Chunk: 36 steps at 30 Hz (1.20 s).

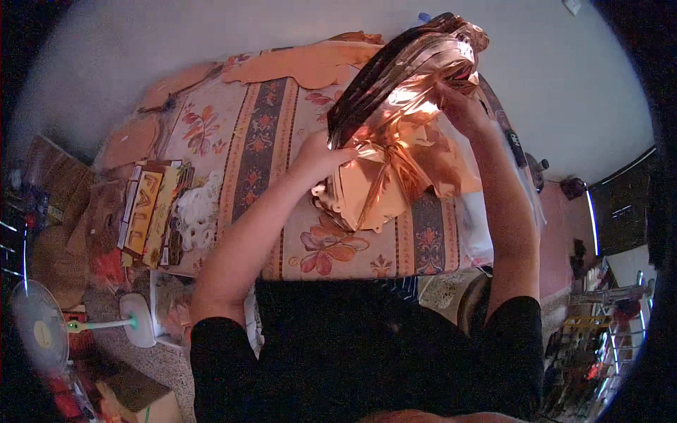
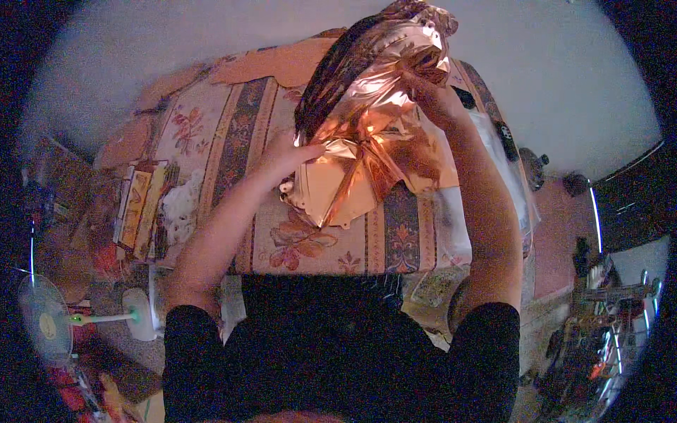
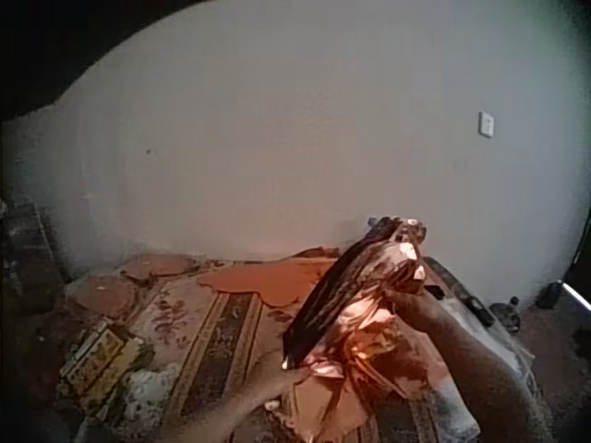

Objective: The recorder is removing metallic foil balloons from plastic packaging and organizing them on a table.

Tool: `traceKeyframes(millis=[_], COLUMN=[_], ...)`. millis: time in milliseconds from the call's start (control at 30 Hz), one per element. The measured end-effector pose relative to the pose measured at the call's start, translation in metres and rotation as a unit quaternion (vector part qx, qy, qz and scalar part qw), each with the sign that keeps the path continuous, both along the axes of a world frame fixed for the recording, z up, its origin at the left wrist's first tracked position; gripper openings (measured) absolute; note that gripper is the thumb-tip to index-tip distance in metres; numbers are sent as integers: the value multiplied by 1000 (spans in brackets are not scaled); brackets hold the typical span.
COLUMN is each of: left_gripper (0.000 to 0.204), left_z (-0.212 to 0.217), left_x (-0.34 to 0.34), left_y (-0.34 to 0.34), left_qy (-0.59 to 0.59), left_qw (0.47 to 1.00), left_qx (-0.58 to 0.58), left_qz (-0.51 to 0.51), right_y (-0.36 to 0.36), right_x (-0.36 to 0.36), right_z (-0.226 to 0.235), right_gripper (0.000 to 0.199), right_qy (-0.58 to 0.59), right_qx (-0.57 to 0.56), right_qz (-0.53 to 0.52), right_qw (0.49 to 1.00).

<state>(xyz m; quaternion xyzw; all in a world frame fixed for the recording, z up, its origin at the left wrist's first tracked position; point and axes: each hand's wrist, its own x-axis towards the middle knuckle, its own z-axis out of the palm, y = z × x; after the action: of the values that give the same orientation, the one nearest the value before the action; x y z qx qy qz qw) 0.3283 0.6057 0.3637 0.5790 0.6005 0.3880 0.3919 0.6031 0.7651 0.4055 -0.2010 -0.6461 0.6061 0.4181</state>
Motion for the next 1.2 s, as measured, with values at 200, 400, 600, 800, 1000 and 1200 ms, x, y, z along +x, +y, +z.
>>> traceKeyframes(millis=[200,400,600,800,1000,1200], left_gripper=[26,28,23,12,19,18], left_z=[3,35,64,47,36,17], left_x=[-17,-56,-71,-76,-62,-50], left_y=[11,20,10,-11,-47,-69], left_qy=[58,244,447,424,528,565], left_qw=[996,968,881,876,739,712], left_qx=[41,52,144,222,399,387], left_qz=[46,12,-51,-62,-123,-156], right_y=[-17,-38,-50,-86,-98,-140], right_x=[-14,-25,-6,19,34,-11], right_z=[-1,-15,-34,0,-6,23], right_gripper=[23,15,39,59,47,35], right_qy=[29,44,-15,-268,-335,-459], right_qx=[-10,-140,-86,98,212,369], right_qz=[-48,-77,0,151,136,-87], right_qw=[998,986,996,947,908,804])
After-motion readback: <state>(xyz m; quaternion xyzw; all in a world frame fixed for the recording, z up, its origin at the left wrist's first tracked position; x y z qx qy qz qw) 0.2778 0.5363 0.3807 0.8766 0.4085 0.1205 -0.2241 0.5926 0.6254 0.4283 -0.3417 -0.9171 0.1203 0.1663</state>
